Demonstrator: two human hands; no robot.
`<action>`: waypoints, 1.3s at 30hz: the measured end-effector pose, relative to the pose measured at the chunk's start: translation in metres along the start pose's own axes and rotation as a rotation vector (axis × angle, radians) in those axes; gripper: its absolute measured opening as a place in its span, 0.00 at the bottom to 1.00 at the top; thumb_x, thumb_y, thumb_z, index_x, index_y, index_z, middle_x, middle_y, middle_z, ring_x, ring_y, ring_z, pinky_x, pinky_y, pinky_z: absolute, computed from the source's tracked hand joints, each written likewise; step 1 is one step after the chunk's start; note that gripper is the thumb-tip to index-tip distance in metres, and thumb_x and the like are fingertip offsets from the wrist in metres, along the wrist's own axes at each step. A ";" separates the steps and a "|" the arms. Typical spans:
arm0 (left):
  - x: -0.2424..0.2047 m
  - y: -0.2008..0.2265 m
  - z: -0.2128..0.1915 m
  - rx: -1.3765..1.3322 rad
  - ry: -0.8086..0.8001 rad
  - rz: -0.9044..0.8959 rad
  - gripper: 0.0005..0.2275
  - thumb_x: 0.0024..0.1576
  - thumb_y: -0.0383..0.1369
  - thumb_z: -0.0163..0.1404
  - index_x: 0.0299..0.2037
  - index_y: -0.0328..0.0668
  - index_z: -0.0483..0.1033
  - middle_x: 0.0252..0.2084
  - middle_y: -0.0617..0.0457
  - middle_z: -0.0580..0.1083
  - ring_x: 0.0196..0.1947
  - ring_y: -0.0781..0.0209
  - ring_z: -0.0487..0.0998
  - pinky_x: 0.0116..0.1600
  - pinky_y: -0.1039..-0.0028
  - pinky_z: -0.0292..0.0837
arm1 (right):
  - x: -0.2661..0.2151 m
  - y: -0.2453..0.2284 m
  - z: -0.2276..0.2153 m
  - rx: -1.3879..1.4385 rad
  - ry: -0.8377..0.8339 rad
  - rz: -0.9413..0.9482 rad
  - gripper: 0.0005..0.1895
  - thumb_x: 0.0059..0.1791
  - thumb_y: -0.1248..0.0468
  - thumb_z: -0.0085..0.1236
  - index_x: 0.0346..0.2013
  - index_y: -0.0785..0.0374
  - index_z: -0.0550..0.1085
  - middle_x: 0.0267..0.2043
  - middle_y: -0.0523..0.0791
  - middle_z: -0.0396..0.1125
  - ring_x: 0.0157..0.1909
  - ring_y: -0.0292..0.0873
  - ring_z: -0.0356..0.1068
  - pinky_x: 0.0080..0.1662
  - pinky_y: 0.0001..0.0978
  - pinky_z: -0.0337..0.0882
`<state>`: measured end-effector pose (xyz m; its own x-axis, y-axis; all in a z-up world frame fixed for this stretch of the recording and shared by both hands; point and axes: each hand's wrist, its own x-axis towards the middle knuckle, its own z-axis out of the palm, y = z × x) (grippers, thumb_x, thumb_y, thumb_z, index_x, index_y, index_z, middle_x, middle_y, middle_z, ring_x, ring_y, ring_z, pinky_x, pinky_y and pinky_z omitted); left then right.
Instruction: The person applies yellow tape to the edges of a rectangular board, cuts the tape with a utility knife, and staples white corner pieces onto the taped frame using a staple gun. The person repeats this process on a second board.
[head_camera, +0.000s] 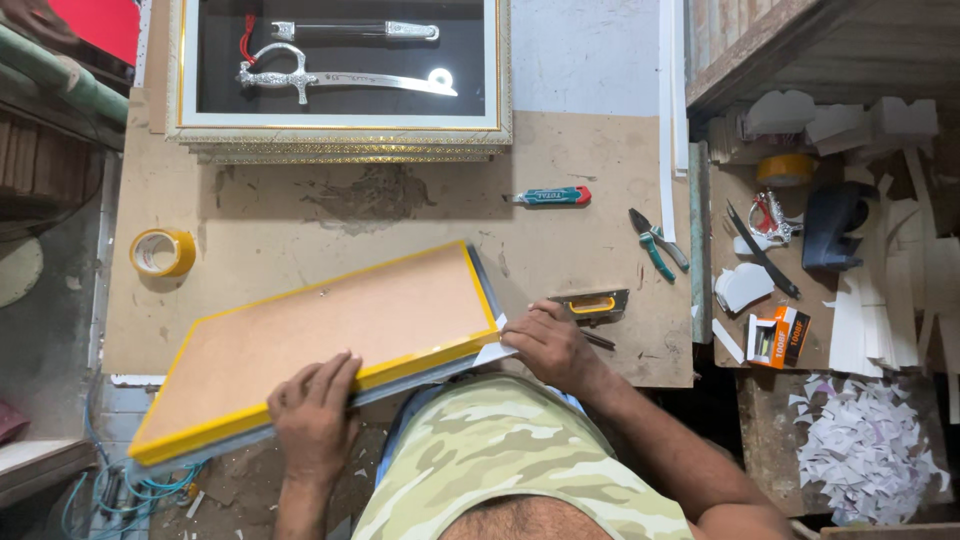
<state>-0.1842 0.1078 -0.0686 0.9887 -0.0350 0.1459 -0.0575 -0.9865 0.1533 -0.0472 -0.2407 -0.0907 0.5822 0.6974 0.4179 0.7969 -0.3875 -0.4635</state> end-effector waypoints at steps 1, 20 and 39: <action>-0.009 0.004 0.019 0.025 -0.032 0.006 0.26 0.50 0.31 0.57 0.62 0.58 0.72 0.63 0.62 0.72 0.58 0.56 0.68 0.62 0.61 0.62 | -0.006 0.004 0.009 -0.026 -0.031 -0.015 0.11 0.46 0.70 0.60 0.44 0.63 0.75 0.48 0.46 0.72 0.52 0.46 0.73 0.63 0.47 0.66; 0.123 0.089 0.158 -0.339 -0.299 0.284 0.27 0.40 0.52 0.64 0.51 0.62 0.79 0.73 0.44 0.57 0.75 0.41 0.47 0.71 0.35 0.32 | -0.040 0.061 0.106 -0.257 -0.061 0.141 0.10 0.44 0.67 0.58 0.39 0.59 0.79 0.55 0.54 0.67 0.60 0.54 0.66 0.62 0.54 0.62; 0.130 0.091 0.177 -0.360 -0.157 0.314 0.15 0.42 0.47 0.67 0.35 0.57 0.81 0.62 0.56 0.70 0.75 0.47 0.53 0.73 0.36 0.30 | -0.066 0.065 0.043 -0.168 -0.565 0.944 0.19 0.41 0.56 0.62 0.41 0.63 0.75 0.43 0.52 0.70 0.48 0.56 0.71 0.49 0.49 0.71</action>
<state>-0.0363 -0.0149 -0.2083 0.9235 -0.3720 0.0942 -0.3720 -0.8078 0.4572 -0.0408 -0.2862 -0.1826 0.8431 0.2375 -0.4825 0.1095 -0.9542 -0.2784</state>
